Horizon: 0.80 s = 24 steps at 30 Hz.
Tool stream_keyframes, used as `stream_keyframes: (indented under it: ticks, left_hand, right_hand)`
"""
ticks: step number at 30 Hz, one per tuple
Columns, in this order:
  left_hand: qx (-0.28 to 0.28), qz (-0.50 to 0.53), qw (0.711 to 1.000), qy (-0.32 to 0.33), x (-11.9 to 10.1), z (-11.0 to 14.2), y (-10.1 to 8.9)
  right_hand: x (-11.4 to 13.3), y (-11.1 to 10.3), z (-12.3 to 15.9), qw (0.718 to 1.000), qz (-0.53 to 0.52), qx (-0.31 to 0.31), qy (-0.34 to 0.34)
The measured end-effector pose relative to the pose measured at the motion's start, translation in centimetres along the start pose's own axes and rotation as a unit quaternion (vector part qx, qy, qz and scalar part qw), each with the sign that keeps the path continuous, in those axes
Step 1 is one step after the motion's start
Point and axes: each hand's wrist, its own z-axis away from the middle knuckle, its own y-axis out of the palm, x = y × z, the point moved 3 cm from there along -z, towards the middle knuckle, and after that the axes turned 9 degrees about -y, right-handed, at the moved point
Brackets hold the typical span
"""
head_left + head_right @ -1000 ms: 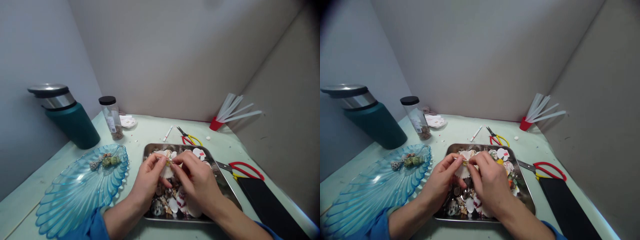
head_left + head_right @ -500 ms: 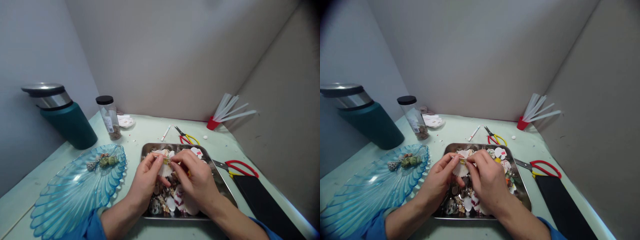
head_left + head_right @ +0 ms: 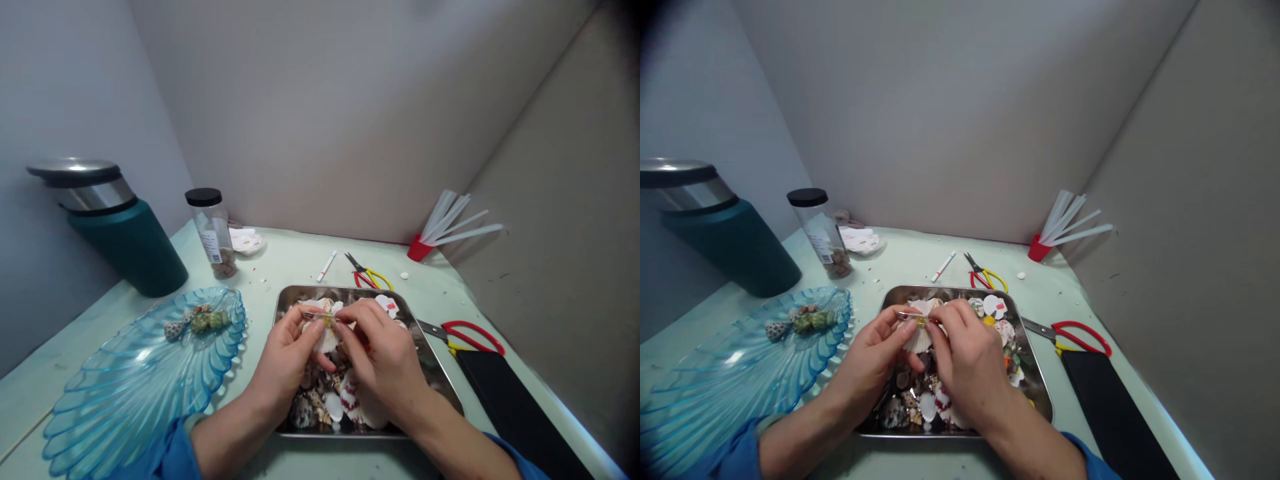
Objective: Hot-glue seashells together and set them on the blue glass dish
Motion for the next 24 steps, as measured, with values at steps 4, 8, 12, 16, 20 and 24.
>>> stream_keyframes:
  ticks: [4,8,12,16,20,24]
  left_hand:
    - [0.000,-0.004,1.000,0.006,-0.01,-0.07,0.05]
    - [0.014,-0.005,1.000,0.003,0.06,-0.11,0.17]
    - [0.023,-0.008,1.000,0.003,0.10,-0.04,0.25]
    - [0.014,-0.015,1.000,0.000,0.09,-0.04,0.18]
    - [0.007,-0.013,1.000,-0.001,0.04,-0.01,0.11]
    - [0.002,-0.020,1.000,0.007,-0.01,0.06,0.12]
  right_hand:
    - [-0.01,0.05,0.07,1.000,-0.005,0.010,-0.003]
    - [-0.01,0.09,0.10,1.000,-0.010,0.012,-0.005]
    - [0.14,0.05,0.06,1.000,-0.008,0.012,0.003]
    - [0.16,-0.01,0.04,1.000,-0.004,0.004,0.015]
    - [-0.05,0.09,0.03,1.000,-0.004,0.003,0.031]
    - [-0.13,0.18,0.05,0.999,-0.011,0.006,0.035]
